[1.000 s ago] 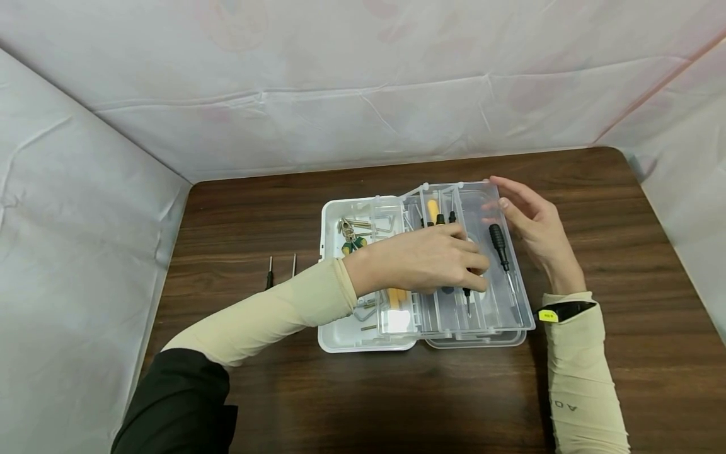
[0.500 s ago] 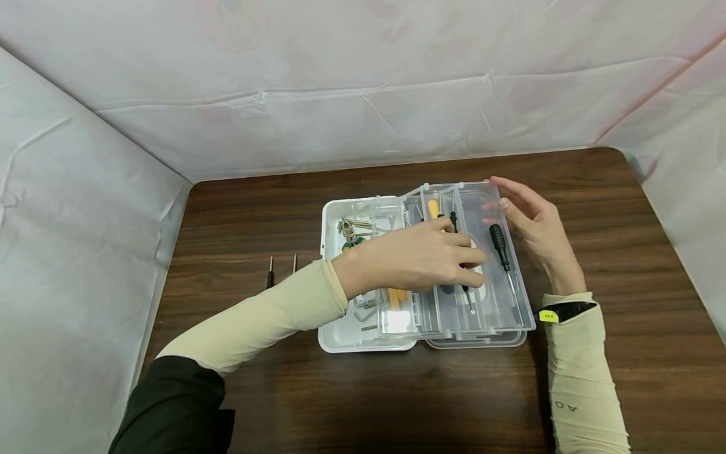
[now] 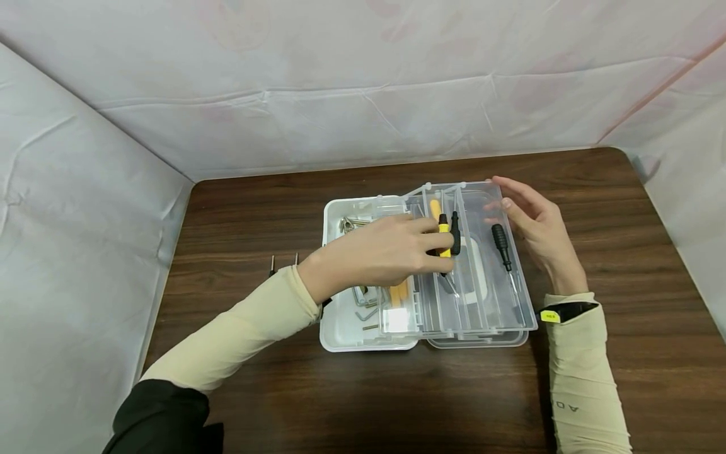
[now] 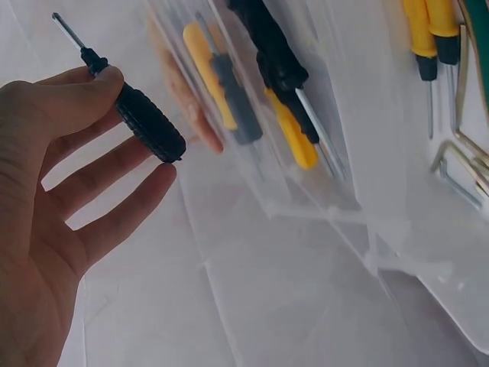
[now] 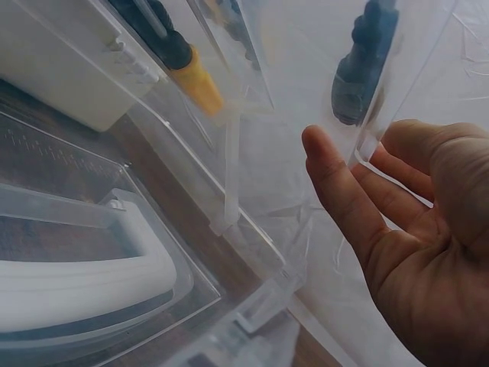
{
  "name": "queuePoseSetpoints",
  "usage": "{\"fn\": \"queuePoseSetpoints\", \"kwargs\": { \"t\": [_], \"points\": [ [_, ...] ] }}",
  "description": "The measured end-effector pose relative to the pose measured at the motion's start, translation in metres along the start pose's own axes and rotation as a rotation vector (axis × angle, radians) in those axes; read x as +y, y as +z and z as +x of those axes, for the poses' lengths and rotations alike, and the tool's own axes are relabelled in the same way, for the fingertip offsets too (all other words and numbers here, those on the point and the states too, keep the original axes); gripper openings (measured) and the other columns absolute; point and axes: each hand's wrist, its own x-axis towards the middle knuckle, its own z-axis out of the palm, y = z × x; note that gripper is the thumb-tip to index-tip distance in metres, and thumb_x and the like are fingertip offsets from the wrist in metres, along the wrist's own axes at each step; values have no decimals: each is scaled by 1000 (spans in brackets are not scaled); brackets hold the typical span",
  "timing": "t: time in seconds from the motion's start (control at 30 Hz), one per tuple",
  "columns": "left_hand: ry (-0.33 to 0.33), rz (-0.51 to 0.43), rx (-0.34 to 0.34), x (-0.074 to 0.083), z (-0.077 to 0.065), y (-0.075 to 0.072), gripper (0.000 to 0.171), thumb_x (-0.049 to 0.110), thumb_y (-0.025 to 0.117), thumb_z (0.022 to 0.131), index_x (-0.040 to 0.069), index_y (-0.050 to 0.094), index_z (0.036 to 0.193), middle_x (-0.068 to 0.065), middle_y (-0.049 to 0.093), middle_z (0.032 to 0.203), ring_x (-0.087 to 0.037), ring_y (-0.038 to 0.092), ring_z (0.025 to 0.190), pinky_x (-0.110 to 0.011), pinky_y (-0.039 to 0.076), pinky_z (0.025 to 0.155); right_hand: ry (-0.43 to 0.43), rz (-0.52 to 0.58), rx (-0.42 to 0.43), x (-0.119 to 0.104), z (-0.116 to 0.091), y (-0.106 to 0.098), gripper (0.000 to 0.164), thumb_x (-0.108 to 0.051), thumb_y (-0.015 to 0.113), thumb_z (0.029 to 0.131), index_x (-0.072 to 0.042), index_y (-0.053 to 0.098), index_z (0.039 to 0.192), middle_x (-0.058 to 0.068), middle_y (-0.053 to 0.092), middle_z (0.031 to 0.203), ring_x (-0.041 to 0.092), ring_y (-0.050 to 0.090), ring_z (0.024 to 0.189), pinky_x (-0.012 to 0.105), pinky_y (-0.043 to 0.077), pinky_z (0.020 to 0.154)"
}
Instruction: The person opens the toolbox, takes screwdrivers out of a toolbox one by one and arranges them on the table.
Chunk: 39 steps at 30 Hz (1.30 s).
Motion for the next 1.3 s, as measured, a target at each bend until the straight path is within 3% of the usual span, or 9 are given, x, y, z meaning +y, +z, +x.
{"fn": "queuePoseSetpoints", "kwargs": {
  "t": [0.2,0.53,0.7,0.9,1.03,1.3],
  "points": [
    [-81,-44,48,-2,-20,-2,42,-7,53,96,24,70,118,2,67,118,-20,63,105,-32,59,79,-2,-4,7,0,0,1,43,6,50,105,6,51,148,9,64,144,15,74,101,30,64,84],
    [-211,-14,134,-5,-67,1,38,-9,61,90,20,72,113,0,67,112,-22,64,103,-33,59,81,4,-9,6,0,1,1,43,5,50,105,6,51,149,8,63,144,14,73,101,29,64,84],
    [-320,-41,139,-4,-93,8,35,-8,64,90,18,72,112,-1,68,113,-23,64,103,-36,61,80,-6,25,-4,1,2,0,43,7,50,105,7,51,148,10,63,144,17,74,102,30,64,84],
    [-476,-109,159,-1,-123,18,22,5,67,99,17,74,116,-2,68,111,-22,63,96,-36,60,73,-10,47,-3,2,3,-1,44,8,50,104,8,51,148,11,64,143,17,75,103,31,64,84],
    [-576,-143,185,2,-141,21,19,10,74,97,17,75,114,-1,69,110,-21,65,98,-36,60,67,-10,39,-1,2,2,-1,44,8,50,104,8,51,148,10,64,143,17,75,103,31,64,84],
    [-704,-152,235,7,-171,33,18,10,76,95,14,77,112,-2,71,109,-22,67,95,-37,59,71,-9,31,-2,2,2,-1,44,8,49,105,7,51,148,10,64,143,16,74,103,31,64,85]
  ]
}}
